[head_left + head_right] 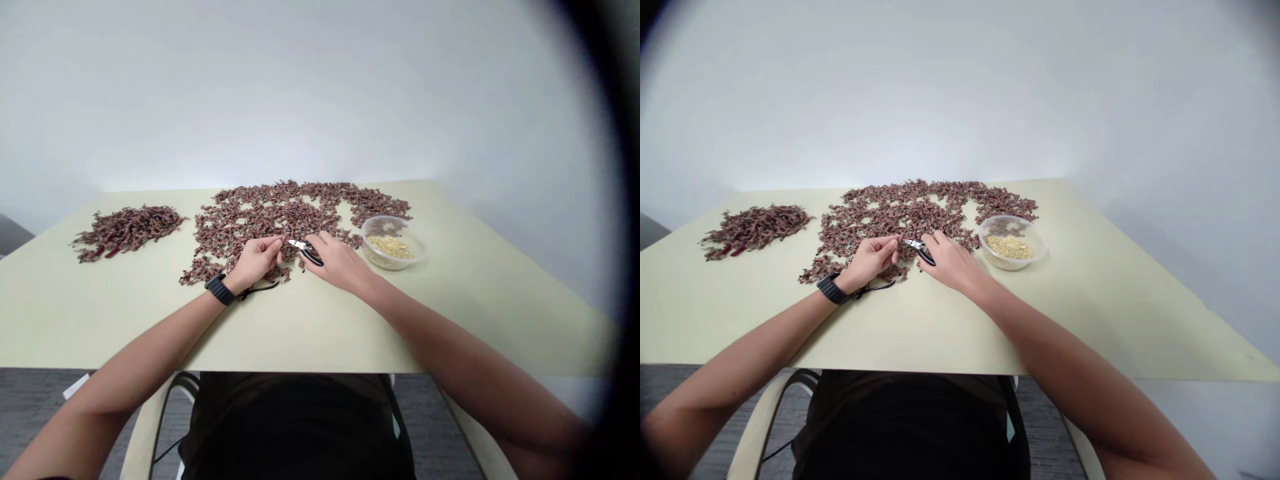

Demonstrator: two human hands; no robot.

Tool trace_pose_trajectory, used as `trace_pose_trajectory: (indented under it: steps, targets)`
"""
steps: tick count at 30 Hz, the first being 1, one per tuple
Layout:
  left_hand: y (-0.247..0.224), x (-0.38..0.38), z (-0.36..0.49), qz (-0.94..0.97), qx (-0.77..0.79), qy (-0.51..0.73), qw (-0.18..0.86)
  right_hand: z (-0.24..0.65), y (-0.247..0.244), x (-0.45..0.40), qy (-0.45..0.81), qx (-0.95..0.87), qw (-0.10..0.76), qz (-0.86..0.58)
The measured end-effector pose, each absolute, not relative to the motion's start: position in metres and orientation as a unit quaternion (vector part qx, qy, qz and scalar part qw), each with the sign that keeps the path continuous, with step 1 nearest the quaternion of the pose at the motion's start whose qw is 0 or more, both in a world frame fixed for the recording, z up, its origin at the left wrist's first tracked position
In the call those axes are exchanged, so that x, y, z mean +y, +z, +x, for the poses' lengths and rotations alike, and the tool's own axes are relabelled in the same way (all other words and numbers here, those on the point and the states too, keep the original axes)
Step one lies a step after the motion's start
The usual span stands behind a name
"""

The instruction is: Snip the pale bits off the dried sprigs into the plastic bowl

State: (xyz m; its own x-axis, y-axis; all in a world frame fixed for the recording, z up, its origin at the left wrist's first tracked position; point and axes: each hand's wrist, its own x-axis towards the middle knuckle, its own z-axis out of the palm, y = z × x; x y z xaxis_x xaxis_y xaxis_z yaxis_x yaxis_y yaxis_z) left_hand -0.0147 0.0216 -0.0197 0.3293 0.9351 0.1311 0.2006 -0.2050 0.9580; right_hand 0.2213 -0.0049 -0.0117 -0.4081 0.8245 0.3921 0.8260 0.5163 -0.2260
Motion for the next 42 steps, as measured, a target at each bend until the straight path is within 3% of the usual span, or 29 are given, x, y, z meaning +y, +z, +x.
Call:
trace_pose_trajectory:
  steps: [8, 12, 16, 19, 22, 25, 30, 32, 42]
  targets:
    - [-0.017, 0.021, -0.015, 0.674, 0.424, 0.382, 0.469, 0.221, -0.012, -0.004, 0.018, -0.838, 0.236, -0.492]
    - [-0.018, 0.020, -0.016, 0.685, 0.417, 0.382, 0.459, 0.219, -0.013, -0.004, 0.095, -0.822, 0.280, -0.486]
    - [-0.021, 0.021, -0.017, 0.691, 0.413, 0.391, 0.446, 0.217, -0.008, -0.004, 0.340, -0.745, 0.322, -0.474]
    - [-0.022, 0.023, -0.017, 0.689, 0.410, 0.401, 0.443, 0.219, -0.002, -0.002, 0.598, -0.612, 0.293, -0.426]
    - [-0.021, 0.024, -0.017, 0.684, 0.408, 0.408, 0.447, 0.221, 0.000, 0.001, 0.716, -0.533, 0.257, -0.370]
    - [-0.019, 0.024, -0.017, 0.677, 0.412, 0.407, 0.455, 0.221, -0.003, 0.001, 0.628, -0.587, 0.287, -0.423]
    - [-0.019, 0.025, -0.017, 0.667, 0.420, 0.404, 0.465, 0.220, -0.013, 0.000, 0.180, -0.774, 0.338, -0.504]
    - [-0.019, 0.025, -0.017, 0.658, 0.424, 0.402, 0.475, 0.221, -0.015, -0.001, 0.089, -0.800, 0.323, -0.498]
    - [-0.017, 0.023, -0.016, 0.653, 0.428, 0.391, 0.487, 0.223, -0.013, -0.005, 0.022, -0.838, 0.257, -0.482]
